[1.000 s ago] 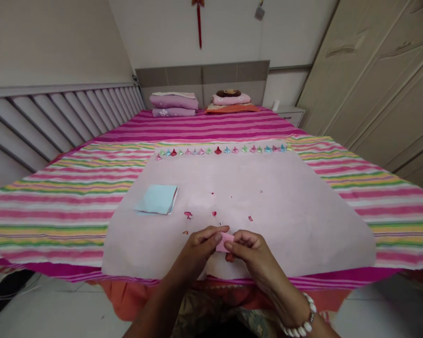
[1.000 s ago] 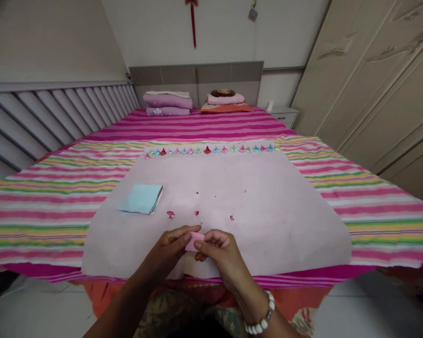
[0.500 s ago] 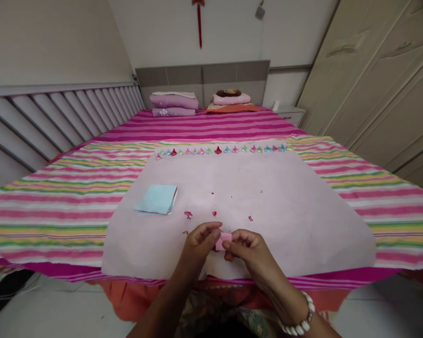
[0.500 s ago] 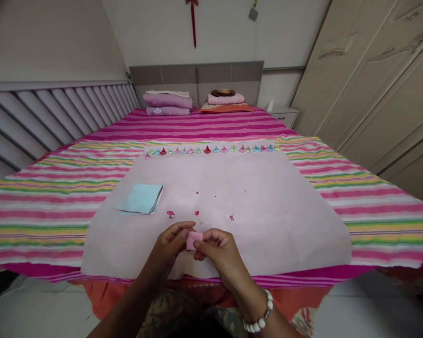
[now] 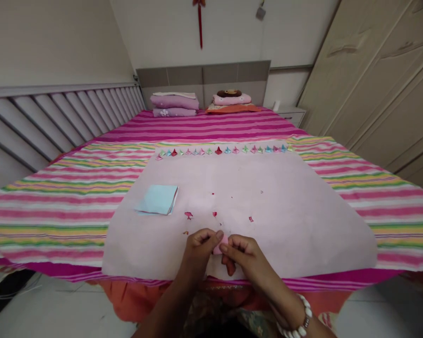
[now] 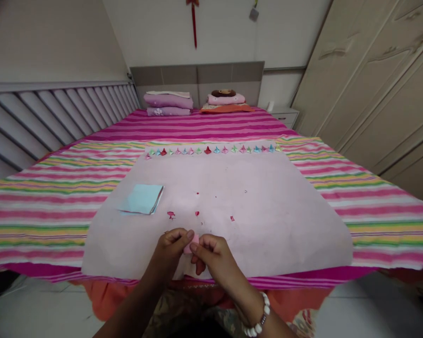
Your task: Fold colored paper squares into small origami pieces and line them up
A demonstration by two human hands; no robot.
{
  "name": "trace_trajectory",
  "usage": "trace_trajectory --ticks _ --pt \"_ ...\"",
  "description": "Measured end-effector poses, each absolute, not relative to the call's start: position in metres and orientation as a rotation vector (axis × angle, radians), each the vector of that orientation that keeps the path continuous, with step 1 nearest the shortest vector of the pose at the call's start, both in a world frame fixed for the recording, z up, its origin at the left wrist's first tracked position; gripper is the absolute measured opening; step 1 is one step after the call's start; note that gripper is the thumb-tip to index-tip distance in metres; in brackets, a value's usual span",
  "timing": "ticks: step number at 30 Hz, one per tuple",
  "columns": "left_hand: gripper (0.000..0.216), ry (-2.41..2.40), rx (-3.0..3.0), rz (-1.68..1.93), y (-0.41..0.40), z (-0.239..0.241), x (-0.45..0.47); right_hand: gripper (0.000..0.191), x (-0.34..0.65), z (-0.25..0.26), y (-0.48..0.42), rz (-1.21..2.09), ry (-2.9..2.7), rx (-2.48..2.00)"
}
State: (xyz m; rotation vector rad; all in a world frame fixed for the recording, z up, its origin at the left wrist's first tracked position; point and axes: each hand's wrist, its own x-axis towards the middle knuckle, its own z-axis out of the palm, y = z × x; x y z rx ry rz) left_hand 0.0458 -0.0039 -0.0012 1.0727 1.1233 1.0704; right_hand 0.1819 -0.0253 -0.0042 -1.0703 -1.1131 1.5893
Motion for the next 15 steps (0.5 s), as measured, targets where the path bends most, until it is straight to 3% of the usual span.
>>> trace_trajectory --ticks 10,15 --pt "0.024 1.28 1.433 1.167 -0.0065 0.0004 0.0421 0.041 0.1824 -0.0104 -0.0297 1.624 -1.086 -1.104" --pt "0.034 1.245 1.361 1.228 -0.0032 -0.0012 0.0408 0.041 0.1799 -0.0084 -0.0319 1.649 -1.083 -1.064"
